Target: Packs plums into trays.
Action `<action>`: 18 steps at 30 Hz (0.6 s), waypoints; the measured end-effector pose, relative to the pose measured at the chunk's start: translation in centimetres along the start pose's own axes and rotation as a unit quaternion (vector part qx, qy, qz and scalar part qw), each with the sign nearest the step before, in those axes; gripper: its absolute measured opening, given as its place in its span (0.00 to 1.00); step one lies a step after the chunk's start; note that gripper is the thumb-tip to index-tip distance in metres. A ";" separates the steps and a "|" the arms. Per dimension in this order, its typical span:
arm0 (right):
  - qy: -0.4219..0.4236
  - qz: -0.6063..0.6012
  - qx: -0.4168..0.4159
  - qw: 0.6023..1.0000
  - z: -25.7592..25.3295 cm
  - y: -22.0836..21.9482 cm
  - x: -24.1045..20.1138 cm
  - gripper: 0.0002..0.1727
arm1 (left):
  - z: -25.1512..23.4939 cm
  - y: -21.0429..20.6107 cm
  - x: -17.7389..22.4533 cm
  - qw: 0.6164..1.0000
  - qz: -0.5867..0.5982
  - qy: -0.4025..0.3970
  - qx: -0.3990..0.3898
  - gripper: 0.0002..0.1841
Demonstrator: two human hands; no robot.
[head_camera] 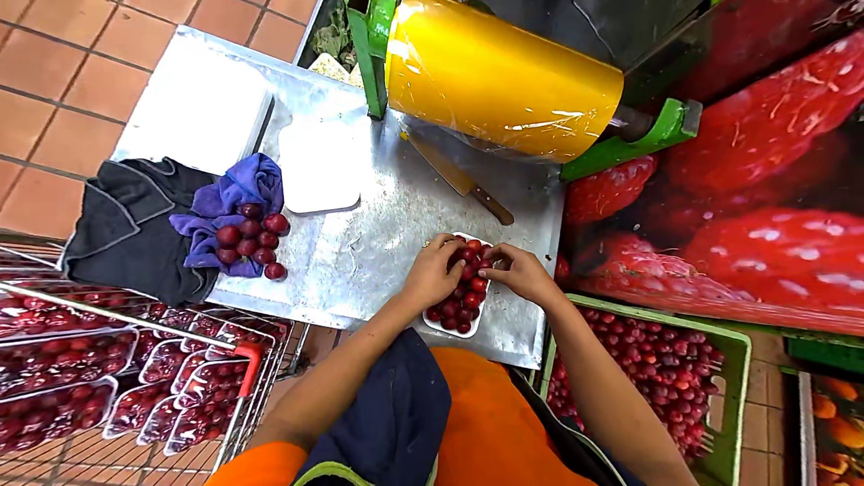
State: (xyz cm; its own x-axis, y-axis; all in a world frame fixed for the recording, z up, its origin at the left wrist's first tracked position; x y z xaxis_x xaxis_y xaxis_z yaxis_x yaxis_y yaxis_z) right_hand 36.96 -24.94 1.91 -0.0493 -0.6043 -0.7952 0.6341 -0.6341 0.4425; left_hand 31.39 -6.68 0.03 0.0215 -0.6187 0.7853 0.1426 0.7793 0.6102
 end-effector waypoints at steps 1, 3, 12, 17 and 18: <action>0.004 -0.004 0.006 1.000 0.2 -0.2 0.2 0.18 | 0.0 0.1 0.1 1.000 0.002 -0.004 0.001 0.17; 0.005 -0.020 0.020 1.000 0.5 -0.1 0.5 0.15 | 0.2 0.5 0.2 1.000 0.008 -0.007 -0.010 0.16; -0.014 0.021 0.062 0.998 0.7 1.1 -1.9 0.20 | 0.8 0.1 -0.1 1.000 0.013 0.001 -0.018 0.20; 0.071 0.081 0.066 0.992 -1.7 -1.0 -3.8 0.19 | 1.5 0.4 -1.2 0.998 0.045 0.031 0.012 0.18; 0.082 0.091 0.063 0.990 -2.0 -1.2 -3.9 0.17 | 1.7 0.4 -1.2 0.998 0.050 0.034 0.011 0.18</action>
State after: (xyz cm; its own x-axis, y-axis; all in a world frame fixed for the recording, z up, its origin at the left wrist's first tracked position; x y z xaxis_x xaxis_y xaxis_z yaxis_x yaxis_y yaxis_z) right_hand 37.94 -20.85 3.59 0.1893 -0.6341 -0.7497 0.5183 -0.5839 0.6248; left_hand 29.73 -5.49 -0.47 0.1016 -0.5430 0.8336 0.1147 0.8387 0.5324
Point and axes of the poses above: each hand's wrist, its own z-axis away from the middle knuckle, its own y-axis out of the back of the hand, x = y × z, the point moved 7 cm from there along -z, towards the middle knuckle, and after that the axes turned 9 degrees about -z, right-handed, at the moved point
